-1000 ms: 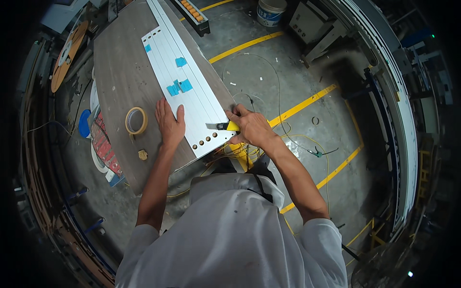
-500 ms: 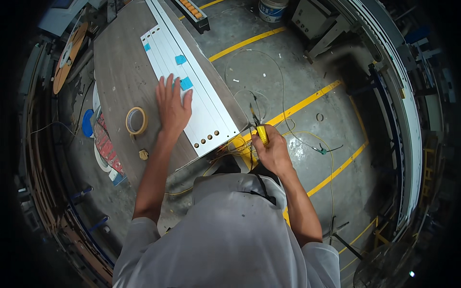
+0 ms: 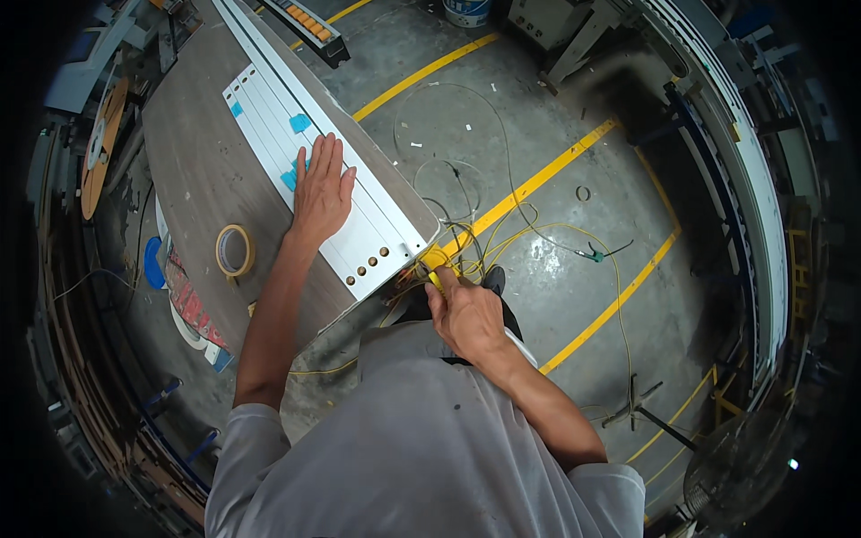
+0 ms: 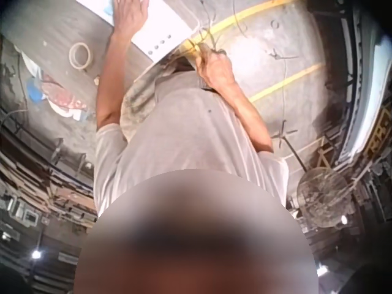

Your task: Applying blue labels and using a utility knife to trim tape on long white profiles.

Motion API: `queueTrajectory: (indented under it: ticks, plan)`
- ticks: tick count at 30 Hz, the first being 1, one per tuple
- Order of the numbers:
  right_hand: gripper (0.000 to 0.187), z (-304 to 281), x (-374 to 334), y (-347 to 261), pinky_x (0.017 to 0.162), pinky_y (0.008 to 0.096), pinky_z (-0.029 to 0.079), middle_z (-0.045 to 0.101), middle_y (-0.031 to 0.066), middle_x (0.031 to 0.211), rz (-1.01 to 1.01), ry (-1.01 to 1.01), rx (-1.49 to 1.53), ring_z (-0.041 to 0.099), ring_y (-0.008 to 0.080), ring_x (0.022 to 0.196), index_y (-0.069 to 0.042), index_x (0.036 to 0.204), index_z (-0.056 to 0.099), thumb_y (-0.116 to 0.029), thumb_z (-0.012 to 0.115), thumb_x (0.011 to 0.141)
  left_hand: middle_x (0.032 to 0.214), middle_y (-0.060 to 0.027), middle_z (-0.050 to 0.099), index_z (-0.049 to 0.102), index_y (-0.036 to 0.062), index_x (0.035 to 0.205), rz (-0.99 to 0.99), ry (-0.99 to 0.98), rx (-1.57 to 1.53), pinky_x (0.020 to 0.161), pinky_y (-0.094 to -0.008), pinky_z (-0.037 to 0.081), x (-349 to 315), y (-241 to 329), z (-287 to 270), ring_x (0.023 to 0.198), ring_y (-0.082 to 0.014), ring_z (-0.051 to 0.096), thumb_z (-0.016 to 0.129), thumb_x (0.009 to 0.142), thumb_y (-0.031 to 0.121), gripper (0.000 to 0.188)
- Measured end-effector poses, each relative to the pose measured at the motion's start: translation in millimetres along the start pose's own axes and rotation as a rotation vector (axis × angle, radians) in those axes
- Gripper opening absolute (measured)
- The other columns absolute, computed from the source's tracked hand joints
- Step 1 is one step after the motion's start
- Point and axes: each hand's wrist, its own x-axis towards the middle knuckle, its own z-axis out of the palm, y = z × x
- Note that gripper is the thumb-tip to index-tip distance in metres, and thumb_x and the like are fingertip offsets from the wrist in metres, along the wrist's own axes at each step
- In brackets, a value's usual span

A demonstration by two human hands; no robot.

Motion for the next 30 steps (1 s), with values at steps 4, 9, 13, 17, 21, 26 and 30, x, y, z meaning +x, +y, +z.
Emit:
queueTrajectory:
  ticks: [4, 9, 13, 17, 21, 26, 30]
  plan:
    - [0.019, 3, 4, 3, 0.057, 0.0484, 0.050, 0.063, 0.0215, 0.071, -0.022, 0.006, -0.020, 0.062, 0.0420, 0.063, -0.005, 0.102, 0.061, -0.019, 0.061, 0.089, 0.146, -0.0237, 0.037, 0.041, -0.0090, 0.137, 0.001, -0.010, 0.029, 0.116, -0.0513, 0.017, -1, -1, 2, 0.139, -0.0360, 0.030, 0.046, 0.098, 0.027, 0.053]
    - [0.019, 2, 5, 2, 0.054, 0.0477, 0.050, 0.064, 0.0217, 0.070, -0.077, 0.027, -0.045, 0.062, 0.0404, 0.059, -0.002, 0.099, 0.061, -0.018, 0.061, 0.089, 0.147, -0.0233, 0.036, 0.039, -0.0085, 0.139, -0.008, -0.019, 0.004, 0.117, -0.0513, 0.016, -3, -2, 2, 0.140, -0.0357, 0.029, 0.045, 0.099, 0.026, 0.054]
    - [0.020, 6, 7, 1, 0.051, 0.0456, 0.051, 0.063, 0.0197, 0.063, -0.110, 0.021, -0.138, 0.063, 0.0380, 0.055, 0.000, 0.092, 0.058, -0.020, 0.058, 0.091, 0.148, -0.0233, 0.035, 0.038, -0.0083, 0.139, -0.013, -0.025, -0.003, 0.117, -0.0514, 0.015, -2, -1, 2, 0.140, -0.0359, 0.029, 0.045, 0.099, 0.026, 0.054]
    - [0.020, 14, 10, 0, 0.052, 0.0463, 0.051, 0.063, 0.0192, 0.063, -0.079, -0.047, -0.213, 0.062, 0.0389, 0.055, 0.000, 0.089, 0.055, -0.020, 0.059, 0.091, 0.146, -0.0239, 0.036, 0.040, -0.0081, 0.138, -0.004, 0.002, -0.003, 0.116, -0.0514, 0.016, -2, 3, 2, 0.139, -0.0376, 0.030, 0.045, 0.098, 0.025, 0.052]
    - [0.024, 11, 15, -7, 0.052, 0.0429, 0.053, 0.064, 0.0168, 0.061, -0.049, -0.108, -0.288, 0.065, 0.0351, 0.056, 0.000, 0.086, 0.054, -0.023, 0.056, 0.093, 0.142, -0.0253, 0.039, 0.044, -0.0068, 0.133, -0.061, 0.120, -0.290, 0.112, -0.0518, 0.023, 10, 54, -19, 0.135, -0.0412, 0.033, 0.049, 0.096, 0.023, 0.048]
    - [0.025, 13, 16, -2, 0.052, 0.0455, 0.052, 0.063, 0.0184, 0.059, -0.046, -0.119, -0.275, 0.064, 0.0377, 0.054, 0.003, 0.090, 0.054, -0.021, 0.055, 0.093, 0.134, -0.0252, 0.048, 0.048, -0.0071, 0.128, 0.095, -0.037, -0.652, 0.110, -0.0493, 0.029, 7, 138, 3, 0.128, -0.0424, 0.041, 0.050, 0.095, 0.021, 0.043]
    - [0.024, 10, 18, -6, 0.052, 0.0418, 0.053, 0.064, 0.0163, 0.061, -0.042, -0.146, -0.310, 0.065, 0.0336, 0.055, 0.002, 0.089, 0.054, -0.022, 0.055, 0.093, 0.124, -0.0254, 0.056, 0.049, -0.0076, 0.124, 0.106, -0.116, -0.658, 0.110, -0.0471, 0.032, 2, 143, 16, 0.124, -0.0412, 0.046, 0.047, 0.095, 0.021, 0.040]
